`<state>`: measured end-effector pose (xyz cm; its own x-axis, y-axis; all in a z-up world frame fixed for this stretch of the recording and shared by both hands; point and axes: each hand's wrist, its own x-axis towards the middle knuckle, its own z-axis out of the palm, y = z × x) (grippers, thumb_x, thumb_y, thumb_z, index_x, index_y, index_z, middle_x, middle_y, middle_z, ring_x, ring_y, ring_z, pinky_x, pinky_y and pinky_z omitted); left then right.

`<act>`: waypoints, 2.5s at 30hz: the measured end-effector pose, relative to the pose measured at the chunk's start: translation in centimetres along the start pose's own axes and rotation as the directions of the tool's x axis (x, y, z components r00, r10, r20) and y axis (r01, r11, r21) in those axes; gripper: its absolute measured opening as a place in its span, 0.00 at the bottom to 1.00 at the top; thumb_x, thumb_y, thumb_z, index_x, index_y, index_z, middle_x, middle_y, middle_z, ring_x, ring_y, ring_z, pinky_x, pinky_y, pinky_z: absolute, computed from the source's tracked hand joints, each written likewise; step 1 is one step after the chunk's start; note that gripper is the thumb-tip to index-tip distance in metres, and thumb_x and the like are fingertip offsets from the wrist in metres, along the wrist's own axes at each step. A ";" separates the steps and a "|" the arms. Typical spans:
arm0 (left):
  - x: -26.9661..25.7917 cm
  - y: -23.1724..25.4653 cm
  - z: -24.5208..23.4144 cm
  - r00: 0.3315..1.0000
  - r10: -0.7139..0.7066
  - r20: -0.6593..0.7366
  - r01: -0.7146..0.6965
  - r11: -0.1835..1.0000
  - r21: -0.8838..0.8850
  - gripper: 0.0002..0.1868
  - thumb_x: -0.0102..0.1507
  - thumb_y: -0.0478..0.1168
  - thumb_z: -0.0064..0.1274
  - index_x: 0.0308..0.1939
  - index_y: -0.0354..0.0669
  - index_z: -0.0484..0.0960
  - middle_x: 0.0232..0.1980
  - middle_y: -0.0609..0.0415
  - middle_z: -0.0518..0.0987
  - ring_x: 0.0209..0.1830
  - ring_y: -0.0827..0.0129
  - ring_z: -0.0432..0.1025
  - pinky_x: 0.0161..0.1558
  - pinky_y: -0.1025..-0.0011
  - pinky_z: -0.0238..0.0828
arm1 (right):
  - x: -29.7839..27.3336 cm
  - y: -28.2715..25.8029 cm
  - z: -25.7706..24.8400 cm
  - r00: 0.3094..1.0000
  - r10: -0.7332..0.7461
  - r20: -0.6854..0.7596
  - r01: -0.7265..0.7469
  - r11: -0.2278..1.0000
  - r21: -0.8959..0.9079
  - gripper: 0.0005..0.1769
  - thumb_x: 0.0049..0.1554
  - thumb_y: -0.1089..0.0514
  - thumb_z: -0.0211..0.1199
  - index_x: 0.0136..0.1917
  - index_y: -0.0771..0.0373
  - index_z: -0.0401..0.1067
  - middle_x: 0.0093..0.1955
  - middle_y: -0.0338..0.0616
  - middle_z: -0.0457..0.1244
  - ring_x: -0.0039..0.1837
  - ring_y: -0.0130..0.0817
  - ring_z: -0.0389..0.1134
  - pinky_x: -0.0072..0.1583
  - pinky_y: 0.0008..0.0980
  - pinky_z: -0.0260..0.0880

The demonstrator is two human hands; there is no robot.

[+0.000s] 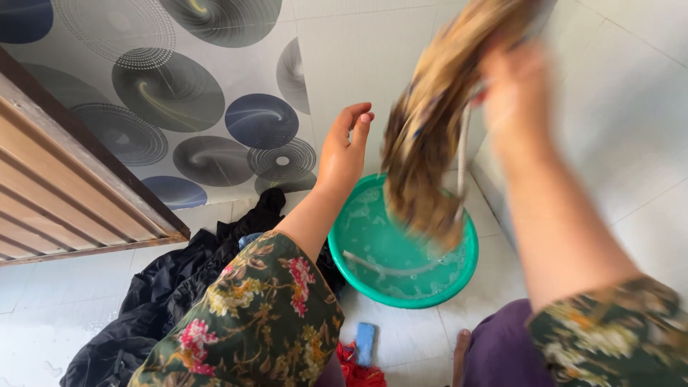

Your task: Hand-washing several pieces of clothing in a basin on the floor.

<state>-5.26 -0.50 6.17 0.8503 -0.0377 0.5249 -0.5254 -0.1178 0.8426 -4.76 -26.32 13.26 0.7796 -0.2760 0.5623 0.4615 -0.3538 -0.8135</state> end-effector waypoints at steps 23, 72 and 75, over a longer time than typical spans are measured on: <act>0.5 5.8 10.1 0.965 0.155 0.212 -0.197 0.961 0.195 0.52 0.55 0.57 0.67 0.73 0.31 0.62 0.66 0.36 0.71 0.67 0.45 0.64 0.65 0.55 0.60 | -0.8 -8.0 -5.7 0.988 0.153 0.011 -0.153 0.988 0.008 0.19 0.64 0.50 0.64 0.43 0.70 0.71 0.35 0.42 0.62 0.34 0.28 0.63 0.36 0.32 0.64; 20.8 -2.2 15.9 0.803 0.514 0.302 -0.595 0.660 0.458 0.28 0.58 0.37 0.60 0.62 0.39 0.75 0.70 0.44 0.69 0.69 0.47 0.63 0.67 0.54 0.61 | 22.6 8.6 -5.2 0.920 0.365 0.142 -0.390 0.820 0.420 0.25 0.57 0.48 0.70 0.61 0.65 0.71 0.55 0.47 0.69 0.55 0.42 0.73 0.52 0.43 0.78; 24.9 -8.7 19.8 0.823 0.327 0.465 -0.532 0.731 0.427 0.29 0.61 0.42 0.58 0.65 0.38 0.72 0.71 0.41 0.68 0.70 0.46 0.62 0.68 0.55 0.59 | 23.7 16.5 -6.5 0.782 0.623 -0.020 -0.610 0.772 0.179 0.31 0.59 0.39 0.68 0.60 0.66 0.69 0.51 0.51 0.67 0.51 0.46 0.70 0.50 0.45 0.75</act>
<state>21.09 -20.07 9.54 0.5417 -0.5308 0.6518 -0.8237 -0.4897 0.2858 18.57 -44.53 14.17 0.8887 -0.4539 -0.0641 -0.0435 0.0557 -0.9975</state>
